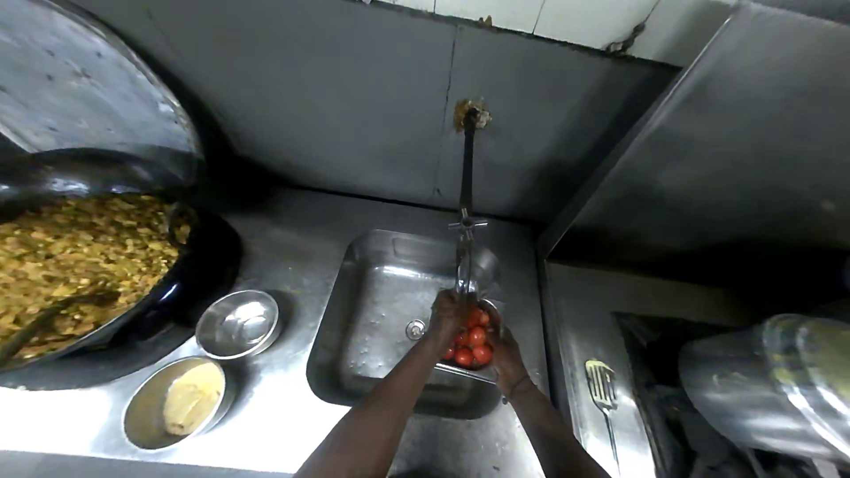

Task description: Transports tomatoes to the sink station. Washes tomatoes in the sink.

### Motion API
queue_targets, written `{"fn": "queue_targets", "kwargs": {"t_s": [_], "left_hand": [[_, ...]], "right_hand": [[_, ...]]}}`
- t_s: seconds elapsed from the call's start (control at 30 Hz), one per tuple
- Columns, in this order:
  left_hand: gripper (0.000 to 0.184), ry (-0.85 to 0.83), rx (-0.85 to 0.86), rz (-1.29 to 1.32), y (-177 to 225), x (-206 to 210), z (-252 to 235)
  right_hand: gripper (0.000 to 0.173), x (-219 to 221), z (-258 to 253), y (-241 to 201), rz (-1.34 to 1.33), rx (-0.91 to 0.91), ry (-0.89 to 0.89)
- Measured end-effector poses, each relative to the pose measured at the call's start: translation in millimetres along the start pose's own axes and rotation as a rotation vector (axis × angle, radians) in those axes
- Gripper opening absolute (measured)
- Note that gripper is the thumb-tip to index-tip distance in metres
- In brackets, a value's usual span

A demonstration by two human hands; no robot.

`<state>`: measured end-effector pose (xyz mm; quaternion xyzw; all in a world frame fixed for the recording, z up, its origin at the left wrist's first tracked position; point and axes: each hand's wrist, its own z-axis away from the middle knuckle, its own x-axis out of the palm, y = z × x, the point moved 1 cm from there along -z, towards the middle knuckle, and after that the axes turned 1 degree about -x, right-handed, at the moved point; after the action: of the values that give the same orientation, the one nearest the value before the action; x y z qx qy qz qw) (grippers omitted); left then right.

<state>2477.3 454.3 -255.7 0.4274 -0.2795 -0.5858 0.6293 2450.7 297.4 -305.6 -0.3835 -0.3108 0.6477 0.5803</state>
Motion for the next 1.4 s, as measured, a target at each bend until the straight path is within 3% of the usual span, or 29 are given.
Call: {"fn": "queue_targets", "kwargs": {"t_s": [0.07,0.1,0.17,0.3,0.4,0.5,0.57,0.6,0.67,0.73,0.83,0.9,1.03,1.1,1.17,1.23,1.33,1.4], "left_hand": [[0.033,0.077,0.078,-0.348,-1.1,-22.7,0.4],[0.032,0.112,0.101,-0.39,-9.5,-33.0,0.8],[0.039,0.127,0.103,-0.189,-35.8,-45.8,2.8],[0.062,-0.155,-0.196,0.426,-77.8,-48.6,16.5],[0.057,-0.108,-0.188,0.52,-92.9,-46.2,19.5],[0.056,-0.023,-0.135,0.479,-94.9,-42.7,26.7],[0.056,0.017,-0.118,0.454,-97.7,-39.2,30.1],[0.055,0.024,-0.114,0.45,-97.8,-36.6,32.0],[0.054,0.021,-0.12,0.455,-94.0,-30.4,37.5],[0.052,0.028,-0.134,0.49,-89.1,-27.8,39.9],[0.051,0.061,-0.122,0.537,-91.9,-35.3,35.3],[0.052,0.058,-0.088,0.514,-92.0,-45.2,31.2],[0.054,0.019,-0.074,0.499,-82.8,-48.0,39.6],[0.052,0.008,-0.069,0.495,-75.2,-38.3,45.9],[0.05,0.002,-0.092,0.496,-68.5,-32.6,46.9],[0.048,0.01,-0.107,0.505,-66.0,-33.0,42.4],[0.052,0.058,-0.111,0.484,-72.1,-46.6,35.6],[0.054,0.074,-0.1,0.477,-76.3,-55.6,33.6]], "right_hand": [[0.044,1.5,0.4,-4.3,0.011,-0.007,-0.006],[0.044,1.7,0.6,-7.1,0.014,-0.009,-0.012],[0.041,2.4,-1.8,-11.4,-0.007,-0.017,-0.027],[0.042,7.4,-4.9,-18.7,0.01,-0.018,-0.096],[0.053,11.9,-8.5,-24.5,0.318,-0.103,-0.103],[0.066,23.2,-6.2,-40.2,0.861,-0.443,-0.048],[0.058,36.7,-9.7,-38.1,0.996,-0.685,-0.046],[0.057,45.2,-11.4,-36.3,1.03,-0.71,-0.075],[0.062,62.9,-7.3,-34.4,1.11,-0.585,-0.138],[0.055,76.3,10.9,-40.2,1.141,-0.54,-0.212],[0.048,69.2,32.1,-30.9,1.111,-0.826,-0.399],[0.048,52.5,33.1,-19.9,1.056,-0.988,-0.341],[0.046,40.4,3.2,-27.2,0.93,-0.862,-0.047],[0.047,52.9,-7.6,-42.0,1.011,-0.788,0.04],[0.05,71.4,3.6,-53.9,1.104,-0.728,-0.008],[0.048,80.6,19.3,-53.3,1.131,-0.813,-0.114],[0.052,59.6,31.1,-36.6,1.095,-0.958,-0.243],[0.051,39.5,26.1,-25.5,1.094,-0.933,-0.223]]}}
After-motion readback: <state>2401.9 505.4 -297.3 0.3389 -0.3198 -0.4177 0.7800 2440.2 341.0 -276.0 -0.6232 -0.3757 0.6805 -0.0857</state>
